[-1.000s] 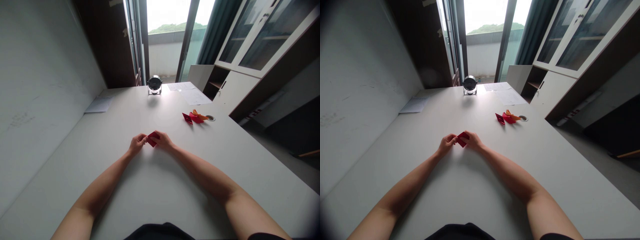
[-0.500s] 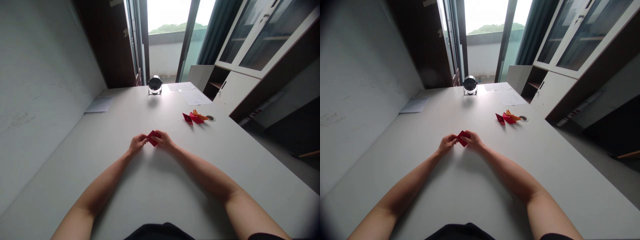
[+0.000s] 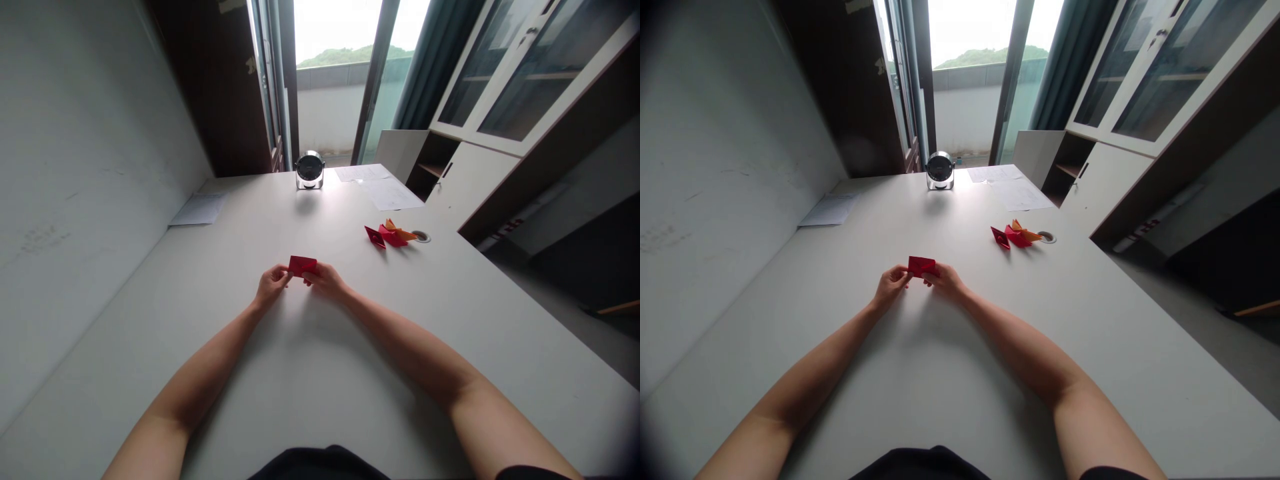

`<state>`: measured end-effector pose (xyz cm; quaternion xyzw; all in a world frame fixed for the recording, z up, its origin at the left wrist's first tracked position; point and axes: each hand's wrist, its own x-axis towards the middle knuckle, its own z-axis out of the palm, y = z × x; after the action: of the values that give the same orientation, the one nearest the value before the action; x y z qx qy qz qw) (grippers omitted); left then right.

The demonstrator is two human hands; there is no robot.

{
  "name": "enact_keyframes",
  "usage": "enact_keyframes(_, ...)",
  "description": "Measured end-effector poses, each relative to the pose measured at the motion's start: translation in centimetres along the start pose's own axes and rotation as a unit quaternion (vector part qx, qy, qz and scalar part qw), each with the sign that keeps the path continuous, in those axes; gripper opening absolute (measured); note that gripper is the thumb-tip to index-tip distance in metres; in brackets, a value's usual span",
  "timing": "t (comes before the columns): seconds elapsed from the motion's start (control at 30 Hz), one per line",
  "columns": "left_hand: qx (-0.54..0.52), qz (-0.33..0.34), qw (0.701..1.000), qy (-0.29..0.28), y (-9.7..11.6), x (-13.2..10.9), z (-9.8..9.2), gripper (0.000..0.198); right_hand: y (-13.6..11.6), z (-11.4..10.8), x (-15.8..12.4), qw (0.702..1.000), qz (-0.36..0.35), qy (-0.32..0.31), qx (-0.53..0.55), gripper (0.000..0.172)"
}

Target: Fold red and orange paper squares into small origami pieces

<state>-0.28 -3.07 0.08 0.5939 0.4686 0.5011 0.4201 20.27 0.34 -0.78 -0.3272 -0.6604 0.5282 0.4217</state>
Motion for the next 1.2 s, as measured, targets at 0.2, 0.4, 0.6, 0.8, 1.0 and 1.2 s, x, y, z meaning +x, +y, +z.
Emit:
enact_keyframes(0.2, 0.085, 0.027, 0.996, 0.023, 0.5, -0.4, -0.1, 0.036, 0.1, 0.0, -0.1, 0.994, 0.003, 0.001, -0.109, 0.025)
enact_keyframes(0.4, 0.058, 0.053, 0.996, 0.044, 1.2, -0.8, 0.3, 0.033, -0.6, 0.0, -0.5, 0.984, -0.039, 0.001, -0.172, 0.021)
enact_keyframes(0.6, 0.005, 0.059, 0.998, 0.023, 1.6, -0.9, 0.7, 0.030, -1.0, -0.2, -0.4, 0.980, -0.052, 0.031, -0.190, 0.022)
enact_keyframes(0.8, -0.030, 0.062, 0.998, 0.013, 1.4, -0.5, 0.6, 0.035, -0.5, -0.3, -0.3, 0.998, -0.006, 0.031, -0.059, 0.028)
enact_keyframes(1.0, -0.033, 0.043, 0.998, -0.008, 1.0, -0.3, 0.5, 0.039, -0.6, -0.3, 0.0, 1.000, -0.024, 0.002, 0.019, 0.035)
enact_keyframes(1.2, -0.025, 0.025, 0.999, -0.002, 0.4, -0.2, 0.2, 0.036, -0.4, -0.4, -0.1, 0.999, -0.023, 0.008, 0.027, 0.032)
